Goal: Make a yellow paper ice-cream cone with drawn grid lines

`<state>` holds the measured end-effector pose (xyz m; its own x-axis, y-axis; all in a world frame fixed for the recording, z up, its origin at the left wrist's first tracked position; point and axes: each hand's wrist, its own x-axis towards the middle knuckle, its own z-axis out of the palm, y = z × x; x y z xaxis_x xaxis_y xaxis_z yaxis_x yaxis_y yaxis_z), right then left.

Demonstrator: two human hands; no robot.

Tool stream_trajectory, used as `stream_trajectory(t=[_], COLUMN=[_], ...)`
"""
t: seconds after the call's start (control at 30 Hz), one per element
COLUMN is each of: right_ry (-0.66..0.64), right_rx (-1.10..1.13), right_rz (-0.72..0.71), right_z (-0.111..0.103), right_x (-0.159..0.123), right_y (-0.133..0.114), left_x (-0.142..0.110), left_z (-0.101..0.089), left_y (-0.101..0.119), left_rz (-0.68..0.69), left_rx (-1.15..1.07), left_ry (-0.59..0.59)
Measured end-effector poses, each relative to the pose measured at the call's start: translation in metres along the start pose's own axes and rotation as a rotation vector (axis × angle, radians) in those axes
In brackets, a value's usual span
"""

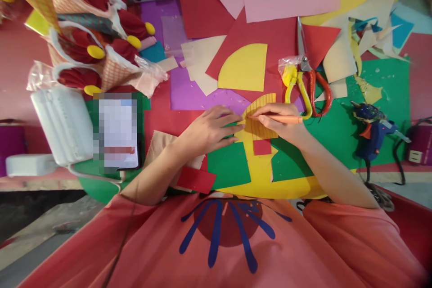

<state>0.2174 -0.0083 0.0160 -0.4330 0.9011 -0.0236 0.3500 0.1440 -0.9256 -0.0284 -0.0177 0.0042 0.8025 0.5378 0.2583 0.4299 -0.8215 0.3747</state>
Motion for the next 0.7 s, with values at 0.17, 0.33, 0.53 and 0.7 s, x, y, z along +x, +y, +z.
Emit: stream_trajectory(t=[0.17,0.33,0.53,0.7], right_ry=[0.110,0.190,0.108,0.097], right_rx=[0.069,0.146,-0.028,-0.057], right_rz=[0.028,-0.036,-0.030,-0.026], right_z=[0.002,0.007,0.007,0.007], right_x=[-0.006,-0.012,-0.007,-0.005], right_y=[-0.001,-0.001,-0.004,-0.004], left_x=[-0.001,-0.001,-0.001,-0.001], left_z=[0.002,0.004,0.002,0.000], left_y=[-0.001,-0.001,-0.001,-0.002], left_rz=[-0.016,-0.022,-0.044,-0.061], left_rx=[-0.026,0.045,0.039,0.015], left_ry=[-0.022,-0.019,-0.011,-0.050])
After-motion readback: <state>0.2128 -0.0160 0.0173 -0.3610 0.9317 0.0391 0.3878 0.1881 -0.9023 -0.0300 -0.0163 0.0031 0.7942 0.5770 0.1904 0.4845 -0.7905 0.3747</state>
